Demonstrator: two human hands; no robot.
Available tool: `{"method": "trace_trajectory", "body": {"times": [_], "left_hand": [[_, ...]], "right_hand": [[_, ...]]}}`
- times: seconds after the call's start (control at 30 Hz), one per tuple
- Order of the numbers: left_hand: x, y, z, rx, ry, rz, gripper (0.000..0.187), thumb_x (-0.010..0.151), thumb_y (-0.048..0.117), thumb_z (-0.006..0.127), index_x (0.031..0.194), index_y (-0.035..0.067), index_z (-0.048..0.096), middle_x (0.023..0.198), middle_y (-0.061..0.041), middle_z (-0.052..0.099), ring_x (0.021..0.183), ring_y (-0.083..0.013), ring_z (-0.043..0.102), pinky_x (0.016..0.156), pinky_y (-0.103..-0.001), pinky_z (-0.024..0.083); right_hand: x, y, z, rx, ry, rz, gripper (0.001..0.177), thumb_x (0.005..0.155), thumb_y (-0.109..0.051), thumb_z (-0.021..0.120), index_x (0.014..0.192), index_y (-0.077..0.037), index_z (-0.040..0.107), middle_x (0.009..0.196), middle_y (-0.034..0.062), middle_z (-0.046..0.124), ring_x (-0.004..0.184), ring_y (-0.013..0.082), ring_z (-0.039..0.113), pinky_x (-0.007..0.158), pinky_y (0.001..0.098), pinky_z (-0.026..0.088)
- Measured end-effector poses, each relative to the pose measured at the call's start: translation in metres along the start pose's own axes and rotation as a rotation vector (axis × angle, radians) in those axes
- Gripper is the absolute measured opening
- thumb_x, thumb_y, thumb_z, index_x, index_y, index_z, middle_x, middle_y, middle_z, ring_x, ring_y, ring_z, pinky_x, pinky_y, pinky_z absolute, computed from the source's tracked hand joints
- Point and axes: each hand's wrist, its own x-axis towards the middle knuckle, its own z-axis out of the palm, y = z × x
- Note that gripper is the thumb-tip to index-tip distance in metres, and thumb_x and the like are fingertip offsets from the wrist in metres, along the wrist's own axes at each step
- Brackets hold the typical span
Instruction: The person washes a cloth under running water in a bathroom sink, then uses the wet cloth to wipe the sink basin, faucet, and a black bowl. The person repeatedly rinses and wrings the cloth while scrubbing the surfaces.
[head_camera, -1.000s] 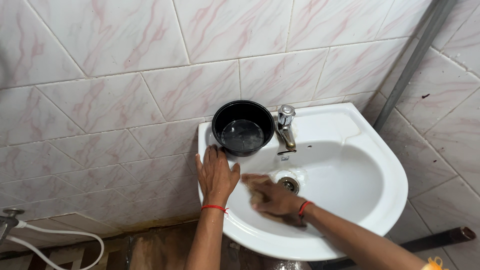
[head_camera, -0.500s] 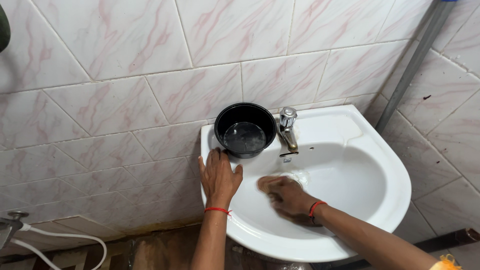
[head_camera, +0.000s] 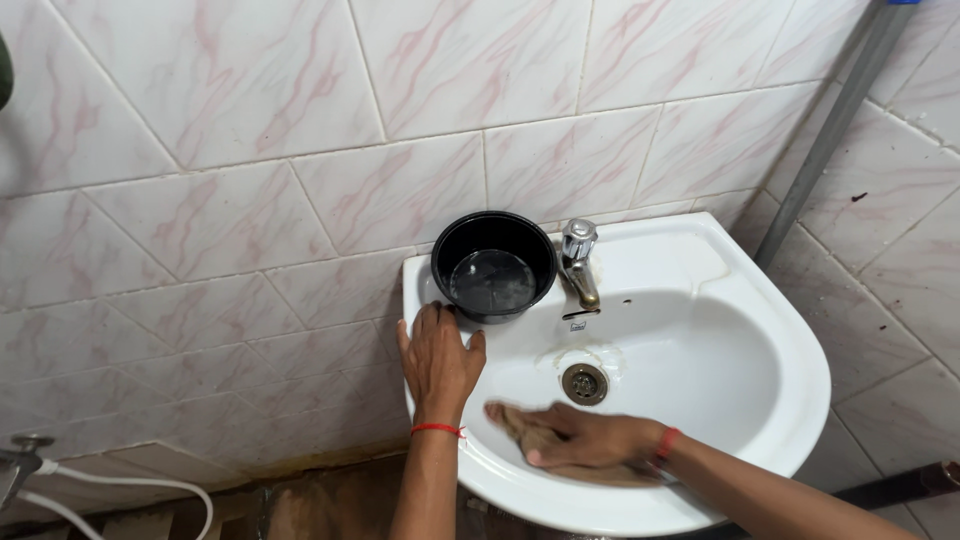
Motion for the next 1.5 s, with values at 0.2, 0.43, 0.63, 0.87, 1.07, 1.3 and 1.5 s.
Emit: {"method": "trace_trajectory", "body": {"times": [0.2,0.43,0.63,0.87,1.07,1.3,1.5], "left_hand": [[0.0,0.0,-0.001,0.023,-0.056,-0.017,0.047,0.079,0.026,0.08,0.114,-0.003,0.068,0.128,-0.016,0.063,0.128,-0.0275,0.055,0.12,-0.058,0.025],[0.0,-0.002,0.0,0.018,-0.051,-0.014,0.049,0.08,0.027,0.08,0.116,-0.003,0.067,0.129,-0.016,0.063,0.129,-0.027,0.055,0.12,-0.058,0.025],[0.002,-0.001,0.0,0.02,-0.014,0.017,0.05,0.08,0.027,0.079,0.117,-0.003,0.067,0.13,-0.017,0.062,0.13,-0.0277,0.053,0.118,-0.059,0.025],[0.0,0.001,-0.004,0.006,-0.025,0.007,0.052,0.079,0.027,0.079,0.119,-0.004,0.066,0.129,-0.016,0.062,0.127,-0.0271,0.055,0.119,-0.057,0.025],[0.002,-0.004,-0.002,-0.013,-0.004,0.008,0.047,0.079,0.025,0.08,0.115,-0.003,0.069,0.124,-0.015,0.066,0.122,-0.0284,0.06,0.117,-0.058,0.028],[0.0,-0.003,-0.005,-0.045,-0.089,-0.048,0.045,0.082,0.026,0.078,0.118,0.002,0.069,0.123,-0.01,0.068,0.121,-0.0249,0.062,0.122,-0.057,0.025],[-0.002,-0.003,-0.004,0.002,-0.08,-0.026,0.05,0.081,0.029,0.078,0.12,0.001,0.067,0.13,-0.012,0.063,0.128,-0.0254,0.056,0.121,-0.058,0.024]], "right_hand": [[-0.092,0.018,-0.039,-0.34,0.111,0.273,0.085,0.076,-0.07,0.043,0.156,-0.041,0.054,0.151,-0.0019,0.056,0.139,0.0259,0.053,0.12,0.0441,0.036],[-0.055,0.094,-0.067,-0.898,0.246,0.46,0.094,0.093,-0.071,0.057,0.16,-0.019,0.018,0.164,0.0174,0.011,0.152,0.0402,0.004,0.123,0.0628,0.006],[-0.02,0.002,-0.014,0.03,-0.123,0.248,0.115,0.075,-0.08,0.052,0.164,-0.023,0.006,0.169,0.0139,0.013,0.157,0.0309,0.01,0.125,0.0466,0.018],[-0.078,-0.048,-0.015,-0.156,-0.251,0.062,0.11,0.083,-0.084,0.031,0.166,-0.022,-0.005,0.171,0.0142,0.009,0.158,0.0314,0.01,0.128,0.045,0.015],[-0.153,-0.012,-0.066,-0.683,0.052,0.686,0.068,0.091,-0.072,0.045,0.151,-0.043,0.058,0.147,-0.0042,0.066,0.143,0.0196,0.053,0.123,0.0446,0.036],[-0.166,0.082,-0.04,-0.779,0.743,0.732,0.073,0.085,-0.071,0.05,0.151,-0.039,0.048,0.164,-0.0057,0.026,0.154,0.0195,0.017,0.127,0.049,0.013],[-0.154,0.132,-0.062,-0.785,1.013,0.665,0.086,0.08,-0.071,0.054,0.152,-0.027,0.038,0.165,-0.002,0.02,0.154,0.0216,0.013,0.12,0.0555,0.018]]}}
